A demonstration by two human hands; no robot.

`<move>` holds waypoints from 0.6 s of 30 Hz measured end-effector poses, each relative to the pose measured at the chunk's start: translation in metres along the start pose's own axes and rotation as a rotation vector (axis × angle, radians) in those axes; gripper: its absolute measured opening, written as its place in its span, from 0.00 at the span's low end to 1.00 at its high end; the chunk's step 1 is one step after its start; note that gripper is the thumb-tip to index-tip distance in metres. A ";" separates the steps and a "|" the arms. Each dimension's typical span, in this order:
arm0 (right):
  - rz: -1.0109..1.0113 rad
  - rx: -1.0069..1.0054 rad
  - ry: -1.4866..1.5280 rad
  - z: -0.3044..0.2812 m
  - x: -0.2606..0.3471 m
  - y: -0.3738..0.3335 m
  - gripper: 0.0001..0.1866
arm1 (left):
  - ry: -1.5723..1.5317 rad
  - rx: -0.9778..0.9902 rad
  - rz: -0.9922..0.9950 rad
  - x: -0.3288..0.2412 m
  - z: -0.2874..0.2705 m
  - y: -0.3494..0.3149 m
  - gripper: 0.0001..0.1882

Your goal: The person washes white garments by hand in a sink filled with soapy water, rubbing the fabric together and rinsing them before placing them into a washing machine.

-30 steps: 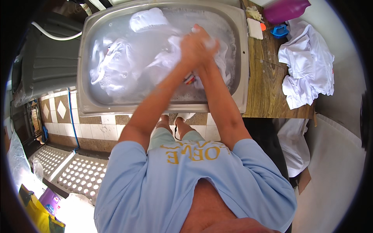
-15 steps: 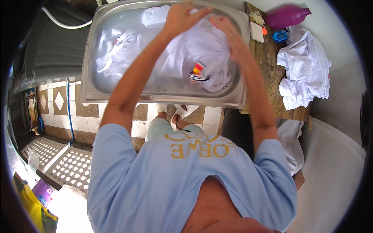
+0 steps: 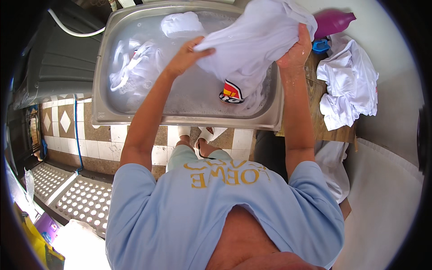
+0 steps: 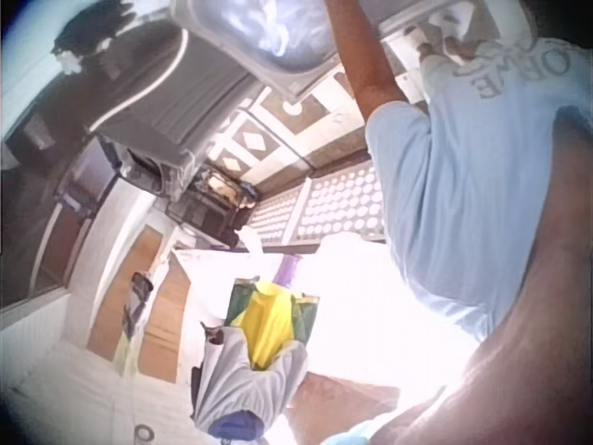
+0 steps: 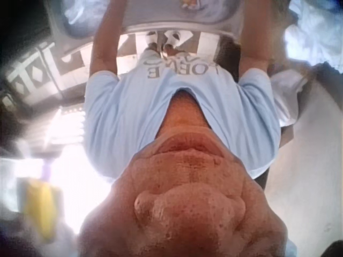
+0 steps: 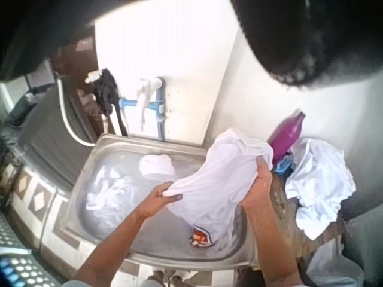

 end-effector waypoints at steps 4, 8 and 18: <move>-0.069 -0.247 -0.365 -0.057 -0.041 0.011 0.21 | -0.227 -0.081 -0.054 -0.006 -0.021 0.017 0.13; -0.566 -0.419 -1.140 -0.083 -0.089 0.022 0.23 | 0.462 -0.227 0.028 0.005 -0.010 0.026 0.16; -0.541 -0.436 -1.027 -0.105 -0.111 0.028 0.21 | 0.850 -0.283 -0.022 0.057 -0.015 0.052 0.22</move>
Point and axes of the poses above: each hand's wrist, its own y-axis towards the middle knuckle, its own z-axis out of the palm, x = y × z, the point moved 7 cm from there along y, towards the middle knuckle, and after that the axes turned 6 degrees about -x, right-handed, at the moved point
